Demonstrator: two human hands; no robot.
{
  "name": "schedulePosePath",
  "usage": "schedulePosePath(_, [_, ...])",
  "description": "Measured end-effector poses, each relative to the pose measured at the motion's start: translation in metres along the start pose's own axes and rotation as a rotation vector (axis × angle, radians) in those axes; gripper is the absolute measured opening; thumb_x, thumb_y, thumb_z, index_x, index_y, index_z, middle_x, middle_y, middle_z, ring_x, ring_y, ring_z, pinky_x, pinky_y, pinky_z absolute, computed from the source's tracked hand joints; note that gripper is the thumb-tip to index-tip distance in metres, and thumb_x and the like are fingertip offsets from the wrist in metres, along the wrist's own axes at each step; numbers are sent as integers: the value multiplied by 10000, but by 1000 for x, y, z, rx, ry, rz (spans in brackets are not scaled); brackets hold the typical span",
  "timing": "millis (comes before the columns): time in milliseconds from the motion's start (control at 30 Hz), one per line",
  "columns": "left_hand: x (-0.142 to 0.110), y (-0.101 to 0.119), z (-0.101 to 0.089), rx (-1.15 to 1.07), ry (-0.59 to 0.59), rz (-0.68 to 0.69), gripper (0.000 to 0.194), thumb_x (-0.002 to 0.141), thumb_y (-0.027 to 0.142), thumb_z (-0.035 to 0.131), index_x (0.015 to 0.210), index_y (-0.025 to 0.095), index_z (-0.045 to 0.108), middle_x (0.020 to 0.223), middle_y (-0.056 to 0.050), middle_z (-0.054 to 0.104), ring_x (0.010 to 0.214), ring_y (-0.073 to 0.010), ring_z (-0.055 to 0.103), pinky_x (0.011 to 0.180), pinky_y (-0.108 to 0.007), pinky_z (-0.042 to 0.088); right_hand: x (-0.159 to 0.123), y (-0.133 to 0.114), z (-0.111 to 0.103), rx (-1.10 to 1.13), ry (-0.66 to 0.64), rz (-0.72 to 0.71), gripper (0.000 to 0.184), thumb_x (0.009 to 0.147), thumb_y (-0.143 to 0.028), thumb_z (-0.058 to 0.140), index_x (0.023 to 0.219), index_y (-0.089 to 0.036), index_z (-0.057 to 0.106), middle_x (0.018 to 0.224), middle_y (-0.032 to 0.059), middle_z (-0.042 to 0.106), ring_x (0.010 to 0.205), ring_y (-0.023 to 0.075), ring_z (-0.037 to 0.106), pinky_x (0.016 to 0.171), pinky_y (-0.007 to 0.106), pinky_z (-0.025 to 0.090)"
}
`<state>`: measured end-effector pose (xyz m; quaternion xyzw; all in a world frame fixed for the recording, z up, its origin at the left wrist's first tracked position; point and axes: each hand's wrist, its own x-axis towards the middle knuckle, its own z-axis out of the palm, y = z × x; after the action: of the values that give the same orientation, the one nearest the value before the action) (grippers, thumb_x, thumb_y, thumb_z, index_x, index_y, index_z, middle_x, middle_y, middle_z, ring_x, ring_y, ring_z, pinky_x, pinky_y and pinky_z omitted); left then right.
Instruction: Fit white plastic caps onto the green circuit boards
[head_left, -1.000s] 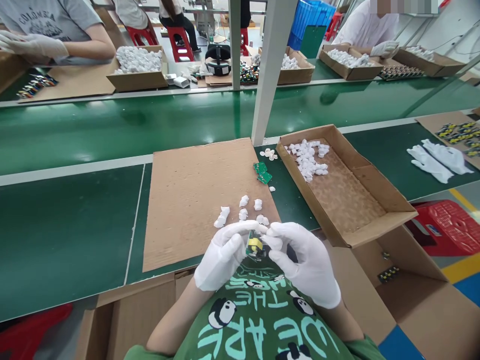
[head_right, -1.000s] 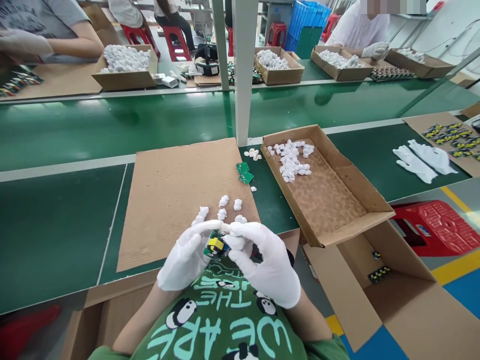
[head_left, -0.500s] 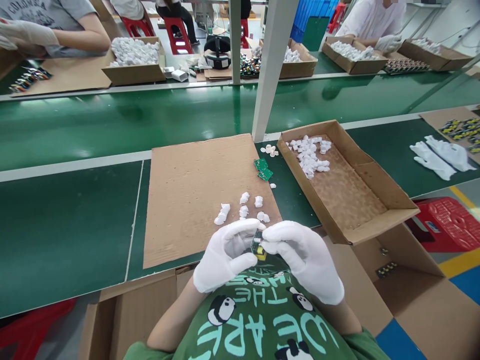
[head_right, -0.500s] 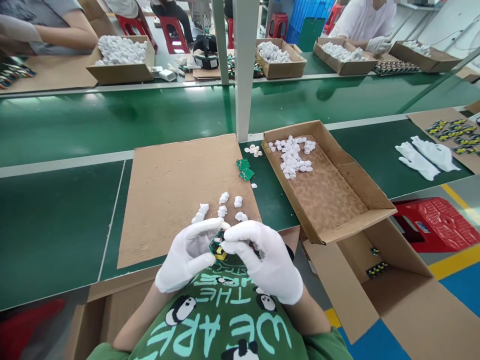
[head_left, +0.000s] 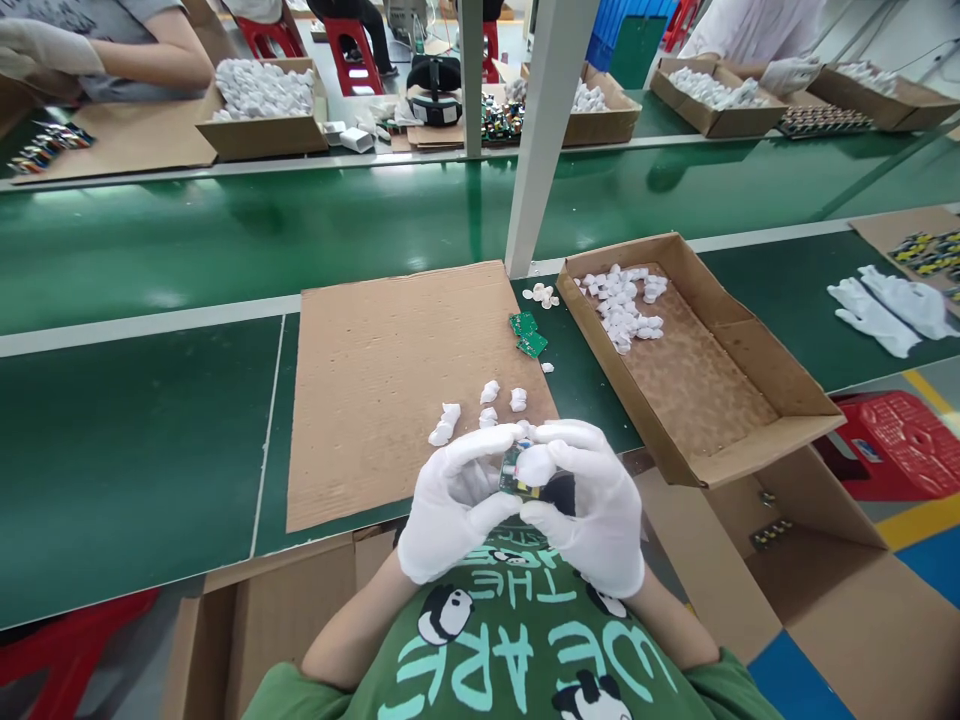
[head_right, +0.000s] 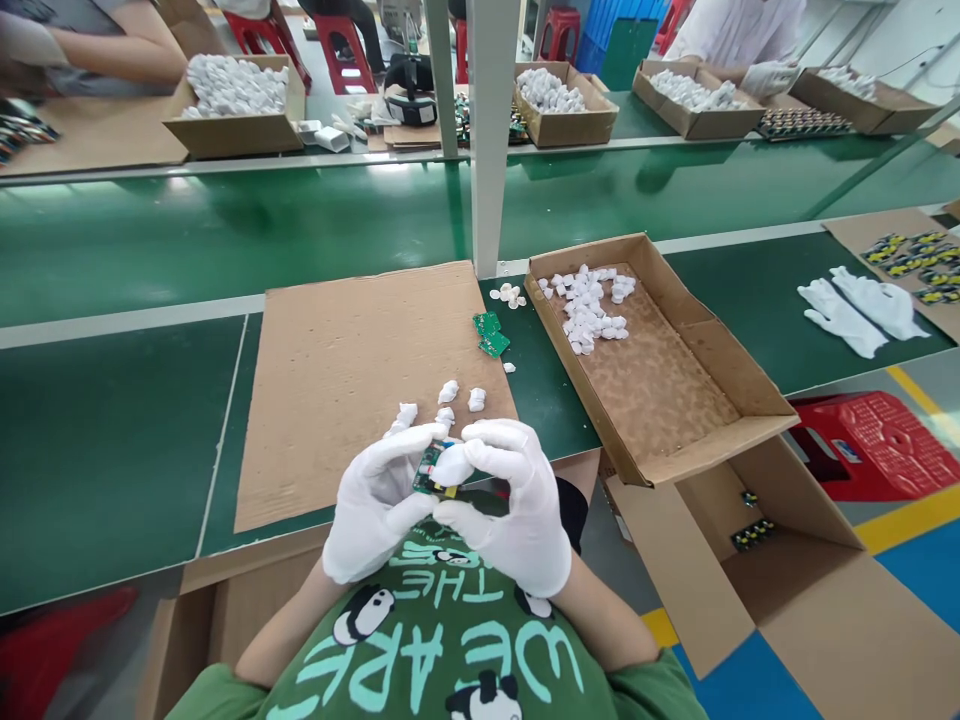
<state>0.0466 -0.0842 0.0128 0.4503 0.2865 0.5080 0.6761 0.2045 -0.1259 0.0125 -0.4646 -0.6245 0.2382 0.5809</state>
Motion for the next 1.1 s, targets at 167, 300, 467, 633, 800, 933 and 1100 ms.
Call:
schedulePosePath(167, [3,-1,-6,-219,-157,-49,548,811,447,730,1326,309,604,1328,-99,636,1180,-298,607,932,-415,542,16,-5,-8,-185,-97,-193,532,813,-155,742,1260,-337,519,1051,27,715,1078,236,641,970,469,534])
schedulePosePath(300, [10,11,-8,-32,-253,-287,487,797,519,712,1175,216,661,1048,-89,703,850,-211,647,714,-299,545,29,-12,-18,-286,-344,-294,432,796,-139,728,1150,-329,570,974,-5,728,944,202,677,871,378,572])
schedulePosePath(467, [12,28,2,224,-359,-376,144,859,301,643,819,166,614,760,-21,642,646,-129,561,591,-230,475,26,1,-16,-241,-364,-344,521,767,-200,748,1229,-304,532,1056,29,711,1060,235,660,917,410,567])
schedulePosePath(633, [8,27,14,218,-327,-263,176,888,322,612,814,163,603,768,-31,641,682,-141,585,618,-238,473,17,24,-4,-94,-220,-406,517,822,-351,743,1273,-345,490,1090,35,720,1069,254,682,895,439,588])
schedulePosePath(800, [4,25,12,111,-366,-436,253,909,417,550,886,171,605,681,-1,582,441,-98,506,413,-229,380,14,30,-2,-42,-184,-379,467,793,-490,764,1200,-362,573,1057,25,728,962,248,709,813,420,614])
schedulePosePath(933, [7,32,13,231,-461,-380,121,850,233,565,745,178,538,609,25,517,461,-78,455,455,-227,353,13,21,-3,-146,-142,-457,293,857,-433,708,1121,-337,625,1015,53,700,949,239,688,718,391,623])
schedulePosePath(1100, [7,39,21,356,-427,-338,90,768,102,535,728,178,508,717,11,529,643,-112,491,550,-236,373,18,12,-5,-202,-186,-443,283,888,-274,661,1152,-321,572,946,36,673,888,205,680,717,351,608])
